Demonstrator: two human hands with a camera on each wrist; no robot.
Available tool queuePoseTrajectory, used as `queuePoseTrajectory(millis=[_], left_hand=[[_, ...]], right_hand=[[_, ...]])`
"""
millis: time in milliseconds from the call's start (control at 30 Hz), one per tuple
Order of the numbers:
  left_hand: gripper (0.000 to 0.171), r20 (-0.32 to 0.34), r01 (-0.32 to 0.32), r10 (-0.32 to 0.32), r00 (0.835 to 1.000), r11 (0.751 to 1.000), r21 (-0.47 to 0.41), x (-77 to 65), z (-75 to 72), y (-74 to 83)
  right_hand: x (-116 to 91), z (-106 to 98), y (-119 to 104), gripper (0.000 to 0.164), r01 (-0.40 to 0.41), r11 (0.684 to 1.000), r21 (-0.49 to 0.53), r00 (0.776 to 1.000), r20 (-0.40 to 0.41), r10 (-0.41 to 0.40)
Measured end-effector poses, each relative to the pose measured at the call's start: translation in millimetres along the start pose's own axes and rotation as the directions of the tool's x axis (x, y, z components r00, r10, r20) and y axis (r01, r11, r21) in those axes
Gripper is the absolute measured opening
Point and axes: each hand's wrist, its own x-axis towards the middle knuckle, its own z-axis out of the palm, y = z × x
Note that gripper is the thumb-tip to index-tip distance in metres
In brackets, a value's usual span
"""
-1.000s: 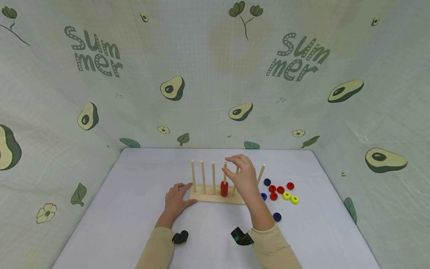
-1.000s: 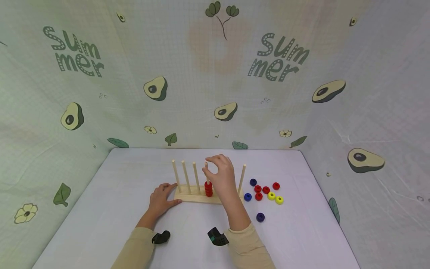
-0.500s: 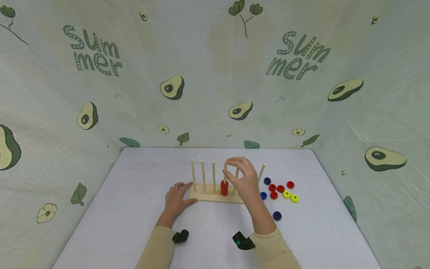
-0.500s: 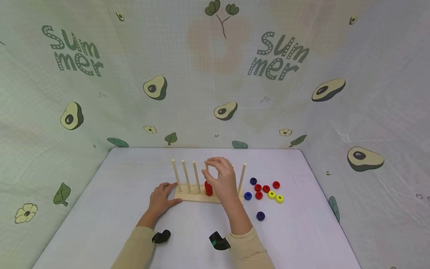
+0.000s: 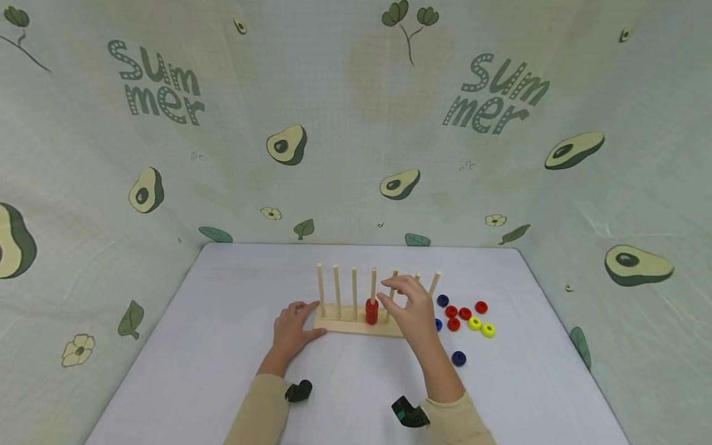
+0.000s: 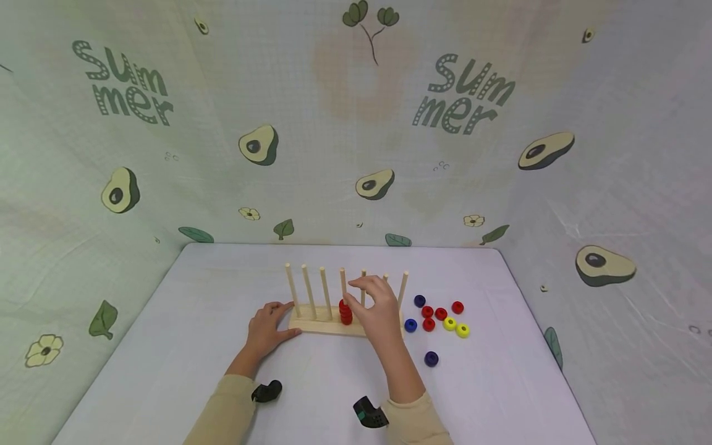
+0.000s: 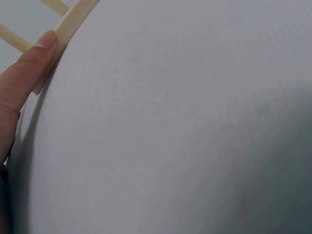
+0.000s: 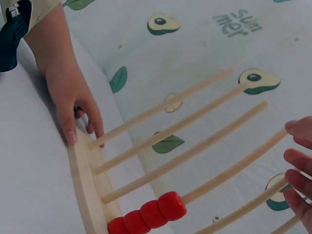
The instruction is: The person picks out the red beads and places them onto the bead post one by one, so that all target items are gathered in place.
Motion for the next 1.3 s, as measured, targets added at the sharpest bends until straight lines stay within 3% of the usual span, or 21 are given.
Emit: queuePoseTrajectory(millis=[400, 633, 933, 1300], left_hand=[[0.073, -0.002, -0.002, 0.002, 1.000, 1.000, 0.002, 0.1, 0.0, -0.6], [0.073, -0.004, 0.005, -0.005, 1.000, 1.000, 0.002, -1.6, -0.2, 0.4], [0.073, -0.006, 0.000, 0.000, 1.000, 1.000, -0.001, 0.0, -0.6, 0.3], [0.073, -0.008, -0.014, 0.014, 1.000, 1.000, -0.002, -1.2, -4.0, 2.9]], right_hand=[[-20, -4, 19, 0.020, -0.125, 0.992, -0.027, 0.991, 0.036, 0.126], [-29, -13, 29, 0.021, -0.219, 0.974, -0.067, 0.974, 0.048, 0.222], [-35, -22, 42, 0.020, -0.258, 0.963, -0.074, 0.965, 0.021, 0.261], [-38, -34, 58, 0.019, -0.379, 0.921, -0.093, 0.925, -0.003, 0.381]])
